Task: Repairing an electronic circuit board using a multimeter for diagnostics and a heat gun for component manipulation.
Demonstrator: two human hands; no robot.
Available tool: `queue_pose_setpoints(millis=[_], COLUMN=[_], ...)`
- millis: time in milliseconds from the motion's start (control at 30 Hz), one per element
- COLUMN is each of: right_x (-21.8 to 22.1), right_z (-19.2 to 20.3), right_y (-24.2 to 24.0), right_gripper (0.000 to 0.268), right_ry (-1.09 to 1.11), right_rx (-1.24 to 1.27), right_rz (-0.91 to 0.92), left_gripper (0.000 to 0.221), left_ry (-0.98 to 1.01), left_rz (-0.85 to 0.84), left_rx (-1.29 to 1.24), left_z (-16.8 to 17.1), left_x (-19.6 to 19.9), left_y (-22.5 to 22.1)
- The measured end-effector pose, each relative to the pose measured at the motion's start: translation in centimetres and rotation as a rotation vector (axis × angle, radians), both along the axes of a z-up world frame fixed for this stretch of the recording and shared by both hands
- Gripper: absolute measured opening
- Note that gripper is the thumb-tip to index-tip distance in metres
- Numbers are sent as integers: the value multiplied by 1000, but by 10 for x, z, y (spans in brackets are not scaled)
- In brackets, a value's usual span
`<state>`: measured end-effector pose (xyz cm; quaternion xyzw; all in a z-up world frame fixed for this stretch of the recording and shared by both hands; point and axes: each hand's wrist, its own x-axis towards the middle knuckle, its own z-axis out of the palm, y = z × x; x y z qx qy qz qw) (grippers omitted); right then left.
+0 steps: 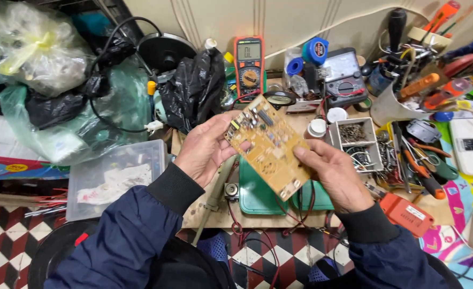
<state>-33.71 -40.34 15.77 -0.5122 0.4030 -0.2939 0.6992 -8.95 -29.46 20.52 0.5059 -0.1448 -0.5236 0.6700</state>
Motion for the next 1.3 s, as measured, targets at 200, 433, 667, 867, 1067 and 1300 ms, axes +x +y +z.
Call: queue_pose_setpoints(millis=[200, 433, 667, 867, 1067, 1300], right_x=[-1, -2, -6, -13, -13, -14], right_z=[-12, 2, -5, -7, 6, -1], right_y=[-4, -1, -6, -15, -12, -15], right_gripper=[23, 23, 25, 29, 29, 31], right_ry=[19, 41, 28, -145, -248, -234], right_rx=[-61, -91, -77, 32, 98, 90], right_rz=[-47, -83, -82, -120, -82, -80], left_gripper=[49, 55, 61, 62, 63, 58], left_ry=[-4, -146, -164, -129, -133, -142], left_rz=[17, -14, -6, 31, 64, 68], left_rx=[-35, -46, -17, 17, 12, -16], left_z=[19, 12, 12, 1, 18, 22], left_x=[0, -10, -11, -1, -9, -13], left_y=[8, 7, 9, 7, 8, 10])
